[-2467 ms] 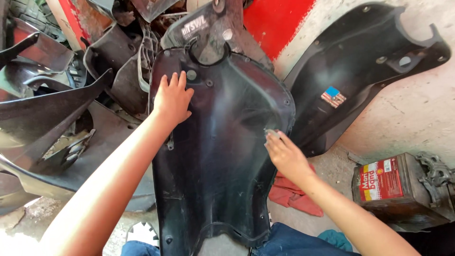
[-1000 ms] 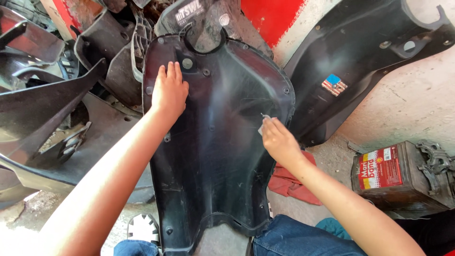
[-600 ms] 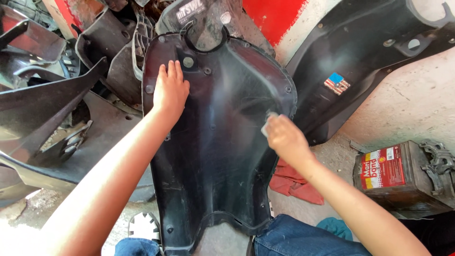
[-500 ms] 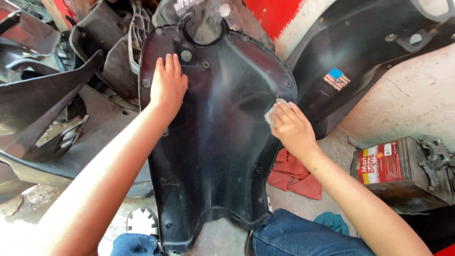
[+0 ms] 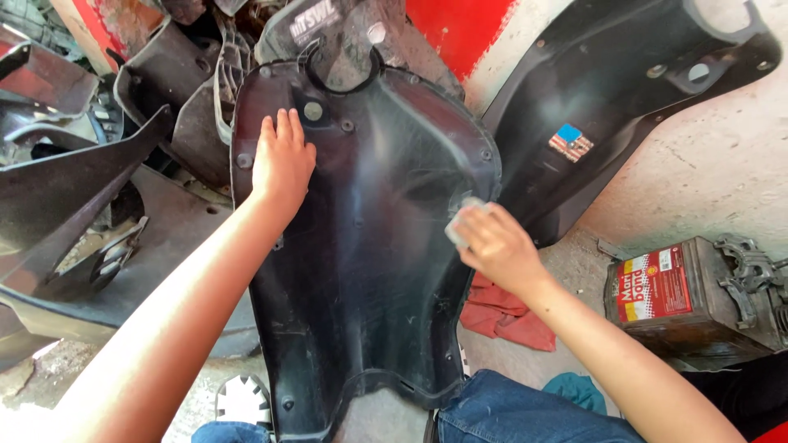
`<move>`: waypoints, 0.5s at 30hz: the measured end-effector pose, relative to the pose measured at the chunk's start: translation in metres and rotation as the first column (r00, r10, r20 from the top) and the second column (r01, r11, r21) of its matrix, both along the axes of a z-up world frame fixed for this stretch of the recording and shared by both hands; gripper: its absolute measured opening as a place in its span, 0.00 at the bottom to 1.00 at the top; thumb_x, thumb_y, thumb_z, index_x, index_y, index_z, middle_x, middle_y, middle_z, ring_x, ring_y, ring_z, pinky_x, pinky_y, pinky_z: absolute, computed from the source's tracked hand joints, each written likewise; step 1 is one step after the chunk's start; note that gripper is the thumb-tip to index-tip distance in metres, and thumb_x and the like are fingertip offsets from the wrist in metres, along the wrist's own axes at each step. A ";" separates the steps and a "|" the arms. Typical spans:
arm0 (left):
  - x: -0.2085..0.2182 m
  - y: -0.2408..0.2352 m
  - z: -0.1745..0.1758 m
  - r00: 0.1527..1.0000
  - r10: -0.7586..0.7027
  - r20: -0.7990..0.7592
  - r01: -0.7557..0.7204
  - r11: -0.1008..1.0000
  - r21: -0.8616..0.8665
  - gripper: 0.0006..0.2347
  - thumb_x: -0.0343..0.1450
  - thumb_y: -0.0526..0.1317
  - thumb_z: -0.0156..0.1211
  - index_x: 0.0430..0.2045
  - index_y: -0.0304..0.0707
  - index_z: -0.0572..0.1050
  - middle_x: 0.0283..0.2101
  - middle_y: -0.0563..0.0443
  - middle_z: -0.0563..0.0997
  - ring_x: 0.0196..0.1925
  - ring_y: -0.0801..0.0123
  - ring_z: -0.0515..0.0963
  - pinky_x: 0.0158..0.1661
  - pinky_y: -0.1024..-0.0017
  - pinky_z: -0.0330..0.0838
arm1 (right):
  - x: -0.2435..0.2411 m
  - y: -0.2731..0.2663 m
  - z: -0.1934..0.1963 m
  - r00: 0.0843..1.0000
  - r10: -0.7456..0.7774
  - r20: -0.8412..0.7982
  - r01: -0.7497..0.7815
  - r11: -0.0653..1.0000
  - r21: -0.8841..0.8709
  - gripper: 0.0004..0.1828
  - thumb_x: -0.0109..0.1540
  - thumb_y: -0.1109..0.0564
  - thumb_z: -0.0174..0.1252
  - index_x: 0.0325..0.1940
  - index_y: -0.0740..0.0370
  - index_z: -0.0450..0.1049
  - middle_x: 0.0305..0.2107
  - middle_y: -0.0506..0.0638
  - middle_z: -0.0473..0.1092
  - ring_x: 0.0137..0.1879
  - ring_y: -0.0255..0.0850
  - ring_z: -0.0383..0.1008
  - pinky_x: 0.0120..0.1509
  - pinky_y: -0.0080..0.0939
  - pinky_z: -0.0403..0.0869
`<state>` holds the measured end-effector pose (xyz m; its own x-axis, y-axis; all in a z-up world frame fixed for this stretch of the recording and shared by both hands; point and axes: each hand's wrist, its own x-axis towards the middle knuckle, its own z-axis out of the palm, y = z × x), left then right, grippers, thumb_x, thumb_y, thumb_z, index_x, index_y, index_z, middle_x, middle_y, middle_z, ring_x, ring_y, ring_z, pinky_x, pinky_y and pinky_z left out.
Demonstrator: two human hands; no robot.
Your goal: The person sands the surface of a black motorcycle fairing using a sanding block. They hold the fairing steady with one hand while moving the sanding block back and forth across the plastic surface.
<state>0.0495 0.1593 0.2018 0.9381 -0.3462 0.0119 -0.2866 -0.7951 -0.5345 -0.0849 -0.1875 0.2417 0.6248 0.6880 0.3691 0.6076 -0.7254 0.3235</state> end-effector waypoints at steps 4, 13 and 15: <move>0.003 0.001 -0.005 1.000 0.013 0.001 -0.013 1.000 -0.001 0.32 0.67 0.57 0.65 0.62 0.39 0.68 0.75 0.30 0.52 0.76 0.43 0.52 0.68 0.49 0.49 | 0.005 0.005 0.013 0.999 0.041 -0.030 -0.038 0.995 0.093 0.20 0.57 0.53 0.70 0.51 0.61 0.80 0.53 0.54 0.76 0.64 0.45 0.73 0.72 0.52 0.66; 0.006 -0.002 -0.005 0.999 0.039 -0.016 -0.039 0.999 -0.030 0.32 0.65 0.57 0.68 0.61 0.41 0.69 0.75 0.30 0.52 0.76 0.42 0.52 0.69 0.49 0.49 | 0.075 -0.006 0.037 0.999 -0.023 -0.023 0.032 0.794 0.608 0.20 0.64 0.51 0.68 0.58 0.61 0.78 0.56 0.54 0.76 0.69 0.49 0.73 0.81 0.54 0.63; 0.006 -0.001 -0.006 0.999 0.040 -0.021 -0.041 0.998 -0.050 0.33 0.64 0.58 0.69 0.61 0.41 0.69 0.75 0.31 0.53 0.76 0.42 0.52 0.69 0.49 0.48 | 0.087 -0.004 0.030 0.997 0.004 -0.071 0.039 0.809 0.587 0.21 0.64 0.51 0.68 0.59 0.61 0.78 0.57 0.55 0.75 0.70 0.50 0.71 0.80 0.56 0.61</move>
